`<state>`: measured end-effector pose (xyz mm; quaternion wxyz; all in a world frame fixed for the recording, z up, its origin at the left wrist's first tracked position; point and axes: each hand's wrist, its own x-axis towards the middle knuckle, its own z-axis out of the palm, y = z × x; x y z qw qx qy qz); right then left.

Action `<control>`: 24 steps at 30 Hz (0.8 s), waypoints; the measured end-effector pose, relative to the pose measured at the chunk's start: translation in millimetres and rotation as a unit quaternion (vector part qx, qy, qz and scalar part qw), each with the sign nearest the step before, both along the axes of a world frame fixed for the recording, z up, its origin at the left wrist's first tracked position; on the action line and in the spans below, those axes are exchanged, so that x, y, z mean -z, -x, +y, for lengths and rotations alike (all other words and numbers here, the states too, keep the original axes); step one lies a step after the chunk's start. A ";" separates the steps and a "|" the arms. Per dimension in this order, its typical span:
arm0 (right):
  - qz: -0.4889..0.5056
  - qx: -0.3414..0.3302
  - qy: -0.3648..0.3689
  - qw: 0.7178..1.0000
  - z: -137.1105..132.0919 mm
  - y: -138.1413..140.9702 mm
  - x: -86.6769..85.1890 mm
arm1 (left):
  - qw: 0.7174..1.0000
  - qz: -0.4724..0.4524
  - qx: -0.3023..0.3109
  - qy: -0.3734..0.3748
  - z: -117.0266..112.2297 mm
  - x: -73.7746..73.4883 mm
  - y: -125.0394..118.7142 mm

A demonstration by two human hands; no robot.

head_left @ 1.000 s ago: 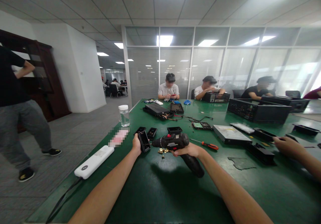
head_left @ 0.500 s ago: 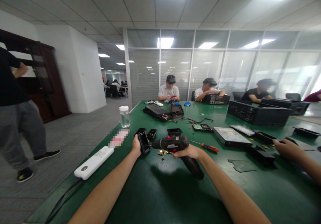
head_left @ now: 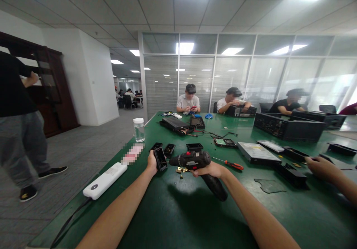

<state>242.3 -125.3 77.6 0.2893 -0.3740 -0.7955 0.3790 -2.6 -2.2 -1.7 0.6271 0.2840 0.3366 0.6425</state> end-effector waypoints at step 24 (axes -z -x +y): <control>0.015 -0.089 0.076 0.993 -2.7 -0.8 -7.8 | 1.000 -0.009 -0.011 0.023 -2.9 -5.0 -1.6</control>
